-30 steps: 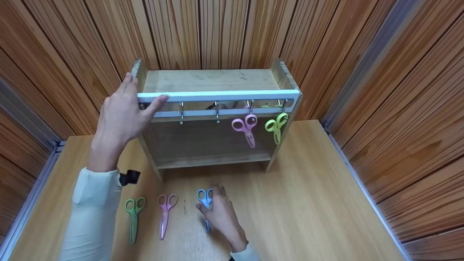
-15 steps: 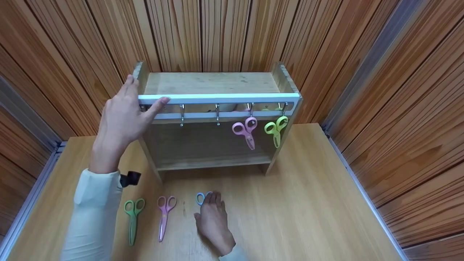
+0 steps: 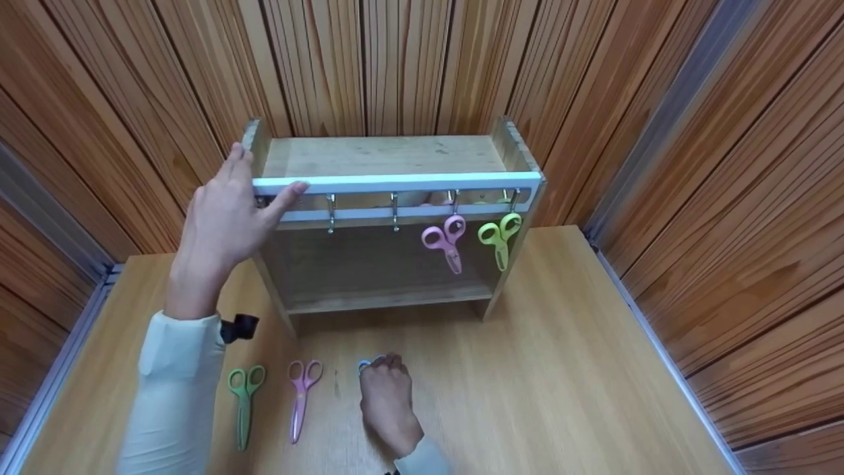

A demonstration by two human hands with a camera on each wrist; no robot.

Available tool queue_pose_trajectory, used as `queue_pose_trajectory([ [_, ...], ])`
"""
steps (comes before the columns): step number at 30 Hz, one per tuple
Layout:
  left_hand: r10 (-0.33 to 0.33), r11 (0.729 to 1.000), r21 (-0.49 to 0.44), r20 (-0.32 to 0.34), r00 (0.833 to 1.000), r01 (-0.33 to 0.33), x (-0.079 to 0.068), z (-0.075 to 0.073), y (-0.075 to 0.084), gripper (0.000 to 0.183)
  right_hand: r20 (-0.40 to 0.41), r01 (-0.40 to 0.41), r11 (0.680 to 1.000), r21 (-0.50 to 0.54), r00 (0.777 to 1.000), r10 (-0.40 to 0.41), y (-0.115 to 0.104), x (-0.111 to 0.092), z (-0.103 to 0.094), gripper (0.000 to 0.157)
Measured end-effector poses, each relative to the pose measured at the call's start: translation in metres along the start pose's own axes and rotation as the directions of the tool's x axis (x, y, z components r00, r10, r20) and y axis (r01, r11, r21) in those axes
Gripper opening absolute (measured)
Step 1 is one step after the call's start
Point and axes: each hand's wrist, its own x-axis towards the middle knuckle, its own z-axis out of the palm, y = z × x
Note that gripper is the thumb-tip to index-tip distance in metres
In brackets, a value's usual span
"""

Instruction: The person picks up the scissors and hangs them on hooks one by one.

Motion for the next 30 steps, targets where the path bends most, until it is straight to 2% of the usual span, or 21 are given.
queue_pose_trajectory([
  [3, -0.005, 1.000, 0.004, 0.015, 1.000, 0.005, 0.000, 0.001, 0.001, 0.111, -0.010, 0.023, 0.992, -0.120, 1.000, -0.024, -0.005, 0.000, -0.002, 0.023],
  [5, -0.010, 1.000, 0.007, 0.019, 1.000, 0.009, 0.000, 0.002, 0.001, 0.111, 0.004, 0.015, 0.985, -0.172, 1.000, -0.015, -0.009, -0.001, -0.002, 0.017],
  [9, -0.017, 1.000, 0.014, 0.035, 0.999, 0.016, -0.002, 0.003, 0.000, 0.112, 0.037, -0.036, 0.979, -0.201, 0.998, 0.044, -0.017, -0.009, -0.002, 0.017],
  [11, -0.018, 1.000, 0.014, 0.039, 0.999, 0.018, -0.003, 0.003, 0.000, 0.112, 0.003, -0.059, 0.972, -0.227, 0.998, 0.062, -0.019, -0.013, 0.000, 0.017],
  [15, -0.020, 1.000, 0.013, 0.028, 0.999, 0.020, -0.001, 0.000, 0.000, 0.111, -0.130, -0.097, 0.955, -0.281, 0.990, 0.062, -0.018, -0.015, 0.002, 0.013],
  [16, -0.023, 1.000, 0.011, 0.025, 0.999, 0.022, 0.000, 0.000, 0.000, 0.110, -0.135, -0.087, 0.959, -0.271, 0.989, 0.051, -0.015, -0.014, 0.001, 0.013],
  [18, -0.029, 1.000, 0.005, 0.027, 0.999, 0.029, 0.001, -0.001, -0.001, 0.110, -0.093, -0.051, 0.982, -0.182, 0.995, 0.035, -0.009, -0.013, -0.006, 0.010],
  [20, -0.037, 0.999, 0.002, 0.033, 0.999, 0.037, 0.000, -0.001, -0.002, 0.111, -0.028, -0.004, 1.000, -0.024, 1.000, 0.004, 0.000, -0.014, -0.013, 0.010],
  [21, -0.039, 0.999, 0.000, 0.036, 0.999, 0.039, -0.001, 0.000, -0.002, 0.111, 0.032, 0.005, 0.997, 0.080, 0.999, -0.008, 0.005, -0.014, -0.016, 0.010],
  [23, -0.042, 0.999, -0.003, 0.040, 0.998, 0.042, -0.003, 0.001, -0.003, 0.111, 0.143, -0.021, 0.956, 0.293, 0.990, -0.022, 0.015, -0.014, -0.023, 0.012],
  [25, -0.043, 0.999, -0.004, 0.042, 0.998, 0.043, -0.003, 0.002, -0.003, 0.111, 0.241, -0.078, 0.889, 0.451, 0.970, -0.037, 0.024, -0.011, -0.027, 0.013],
  [28, -0.044, 0.999, -0.013, 0.041, 0.998, 0.044, -0.002, 0.001, -0.001, 0.111, 0.386, -0.213, 0.774, 0.597, 0.921, -0.044, 0.033, -0.004, -0.036, 0.015],
  [30, -0.041, 0.999, -0.019, 0.034, 0.999, 0.041, 0.000, 0.001, 0.001, 0.111, 0.409, -0.241, 0.718, 0.653, 0.910, -0.067, 0.039, 0.001, -0.042, 0.017],
])
